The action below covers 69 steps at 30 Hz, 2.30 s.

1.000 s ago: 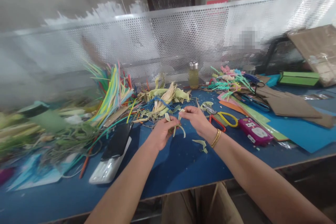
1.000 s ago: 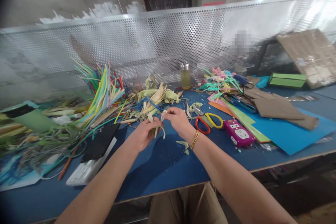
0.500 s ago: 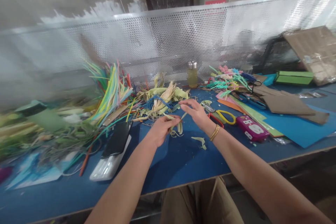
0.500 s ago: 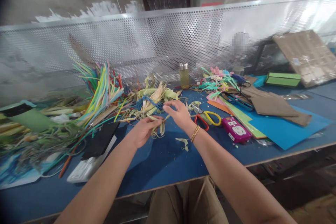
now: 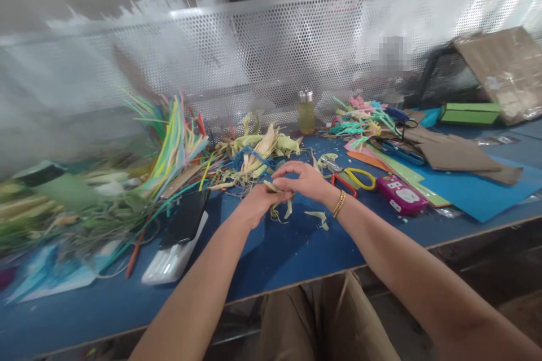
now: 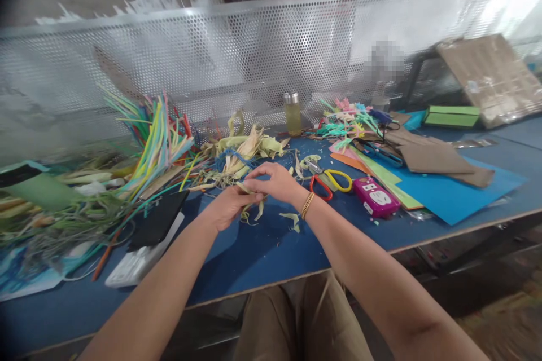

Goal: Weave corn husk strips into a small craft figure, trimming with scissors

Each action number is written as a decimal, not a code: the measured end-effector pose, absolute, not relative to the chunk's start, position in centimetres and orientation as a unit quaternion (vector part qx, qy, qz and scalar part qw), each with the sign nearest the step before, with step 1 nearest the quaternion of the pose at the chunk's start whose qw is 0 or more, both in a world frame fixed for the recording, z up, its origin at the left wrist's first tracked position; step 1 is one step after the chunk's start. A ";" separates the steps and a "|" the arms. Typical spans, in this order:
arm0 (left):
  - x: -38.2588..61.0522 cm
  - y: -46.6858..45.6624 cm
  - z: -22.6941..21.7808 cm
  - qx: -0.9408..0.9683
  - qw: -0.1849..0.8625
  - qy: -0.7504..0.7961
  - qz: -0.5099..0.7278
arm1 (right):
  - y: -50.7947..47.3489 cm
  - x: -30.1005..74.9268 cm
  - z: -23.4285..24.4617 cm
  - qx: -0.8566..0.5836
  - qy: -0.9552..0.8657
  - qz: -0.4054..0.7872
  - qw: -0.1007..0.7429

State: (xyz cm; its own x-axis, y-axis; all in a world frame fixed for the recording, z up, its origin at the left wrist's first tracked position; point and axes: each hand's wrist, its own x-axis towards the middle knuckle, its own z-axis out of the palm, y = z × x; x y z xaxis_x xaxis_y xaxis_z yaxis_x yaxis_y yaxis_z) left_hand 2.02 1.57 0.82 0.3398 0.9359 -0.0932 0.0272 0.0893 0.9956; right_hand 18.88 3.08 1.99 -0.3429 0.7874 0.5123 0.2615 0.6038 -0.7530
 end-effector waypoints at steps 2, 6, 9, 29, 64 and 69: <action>2.2 1.5 0.9 0.564 0.587 0.451 0.366 | 3.0 18.7 1.8 -0.341 -0.786 0.253 0.450; 2.3 1.3 1.1 0.589 0.562 0.459 0.356 | 3.1 18.2 1.5 -0.328 -0.785 0.219 0.476; 2.3 1.3 1.3 0.595 0.533 0.460 0.388 | 3.2 18.3 1.8 -0.339 -0.724 0.295 0.523; 2.7 1.3 1.2 0.532 0.579 0.435 0.438 | 5.4 19.5 1.3 -0.388 -0.555 0.404 0.615; 1.2 2.5 1.9 0.490 0.501 0.464 0.542 | 3.9 20.0 1.5 -0.431 -0.758 0.164 0.461; 1.1 2.3 1.7 0.580 0.472 0.457 0.482 | 3.0 19.7 2.2 -0.426 -0.767 0.045 0.478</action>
State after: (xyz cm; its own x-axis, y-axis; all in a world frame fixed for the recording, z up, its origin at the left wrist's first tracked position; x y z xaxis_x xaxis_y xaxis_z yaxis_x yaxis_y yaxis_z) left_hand 1.11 2.26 1.73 0.1177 0.9847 0.1281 0.0743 -0.1374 0.9877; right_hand 19.67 3.00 2.21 -0.1807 0.6959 0.6950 0.6106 0.6334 -0.4754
